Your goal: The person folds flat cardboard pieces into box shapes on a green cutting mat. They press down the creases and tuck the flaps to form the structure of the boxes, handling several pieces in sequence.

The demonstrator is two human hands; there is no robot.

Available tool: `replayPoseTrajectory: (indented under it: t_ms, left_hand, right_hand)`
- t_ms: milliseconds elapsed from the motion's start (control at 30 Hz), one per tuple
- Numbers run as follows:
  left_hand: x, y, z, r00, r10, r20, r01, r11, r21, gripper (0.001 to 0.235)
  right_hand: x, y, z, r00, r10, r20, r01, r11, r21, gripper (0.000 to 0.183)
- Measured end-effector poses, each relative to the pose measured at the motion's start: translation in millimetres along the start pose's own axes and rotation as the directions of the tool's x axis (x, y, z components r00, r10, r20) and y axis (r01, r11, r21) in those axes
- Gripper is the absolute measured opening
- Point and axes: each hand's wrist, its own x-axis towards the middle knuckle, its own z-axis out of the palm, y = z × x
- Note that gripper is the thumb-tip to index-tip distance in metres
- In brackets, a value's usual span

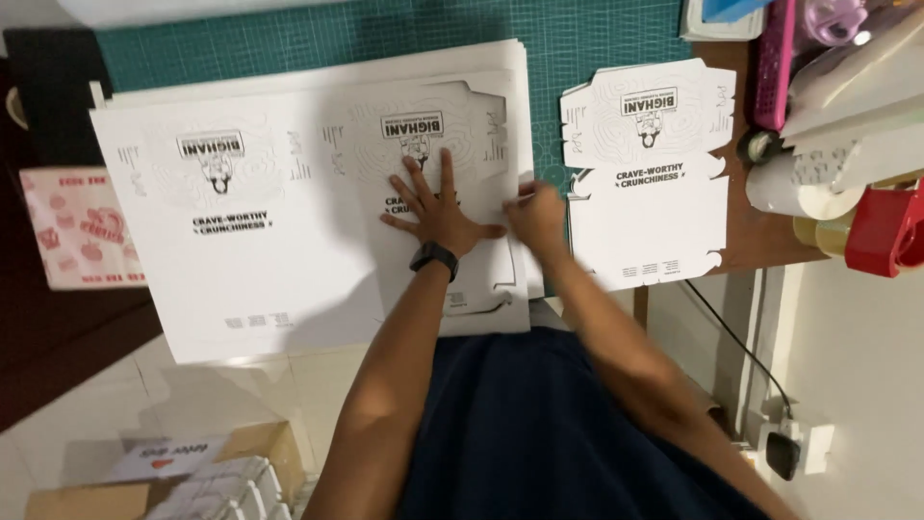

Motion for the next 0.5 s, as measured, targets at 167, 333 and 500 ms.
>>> replayPoseTrajectory:
  t_ms: [167, 333, 500]
  left_hand:
    - [3.1, -4.2, 6.2, 1.000, 0.001, -0.006, -0.001, 0.997, 0.076, 0.155]
    - [-1.1, 11.3, -8.3, 0.998, -0.043, 0.054, 0.039, 0.996, 0.077, 0.156]
    - [6.8, 8.5, 10.7, 0.992, -0.125, 0.020, 0.119, 0.975, 0.186, 0.126]
  right_hand:
    - [-13.5, -7.6, 3.2, 0.997, 0.065, -0.041, -0.067, 0.997, -0.040, 0.034]
    - [-9.8, -11.7, -13.4, 0.997, 0.073, 0.013, -0.073, 0.997, -0.024, 0.047]
    - [-50.8, -45.4, -5.5, 0.991, 0.133, -0.018, -0.134, 0.988, -0.074, 0.036]
